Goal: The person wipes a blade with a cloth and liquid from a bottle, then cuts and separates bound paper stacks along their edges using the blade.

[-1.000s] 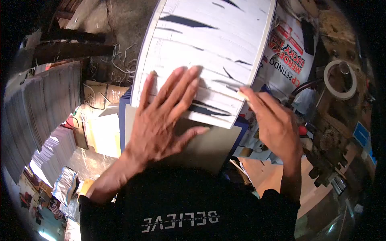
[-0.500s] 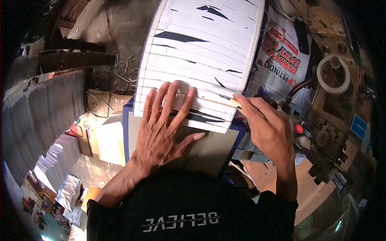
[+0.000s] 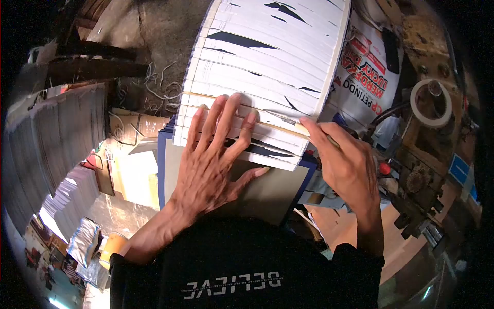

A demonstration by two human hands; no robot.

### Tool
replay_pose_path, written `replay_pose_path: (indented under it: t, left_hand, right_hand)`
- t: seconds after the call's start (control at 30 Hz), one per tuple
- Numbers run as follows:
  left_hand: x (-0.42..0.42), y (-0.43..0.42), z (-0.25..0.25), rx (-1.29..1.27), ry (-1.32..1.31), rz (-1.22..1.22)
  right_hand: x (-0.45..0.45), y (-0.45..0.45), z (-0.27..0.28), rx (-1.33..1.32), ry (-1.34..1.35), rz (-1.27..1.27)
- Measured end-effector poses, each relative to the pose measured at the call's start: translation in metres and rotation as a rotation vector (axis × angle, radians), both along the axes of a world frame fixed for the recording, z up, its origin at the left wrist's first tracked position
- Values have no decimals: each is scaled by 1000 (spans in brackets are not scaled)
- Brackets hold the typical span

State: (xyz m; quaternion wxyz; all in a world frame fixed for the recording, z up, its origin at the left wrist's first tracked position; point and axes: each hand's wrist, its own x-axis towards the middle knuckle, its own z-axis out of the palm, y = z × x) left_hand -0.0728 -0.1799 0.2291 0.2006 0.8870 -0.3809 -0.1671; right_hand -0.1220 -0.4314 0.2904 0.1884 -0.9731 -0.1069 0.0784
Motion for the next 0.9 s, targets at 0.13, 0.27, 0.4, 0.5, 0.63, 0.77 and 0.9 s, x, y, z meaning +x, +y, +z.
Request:
replay_pose_path:
  t: [0.13,0.27,0.4,0.5,0.63,0.77,0.9]
  left_hand:
    - [1,-1,1,-2,13,-6]
    - [0,-2,2,-5,17,3]
    - [2,-2,3,-9,13,-3]
    - [1,-3,2,-53,10,8]
    - [-1,-3,1,-10,15,13]
    - [0,-3,0,-7,6,13]
    - [-2,-3,0,8,11,20]
  right_hand:
    - [-3,-7,7,-53,9,28]
    - [-4,-10,12,-67,-29,50]
    - [-1,-2,6,-73,-20,85]
    - [-3,-2,8,-99,-4,64]
    - [-4,-8,8,-83,8,71]
    - [-5,-7,6,-144,46,55]
    - [-10,-12,29,-288,92,56]
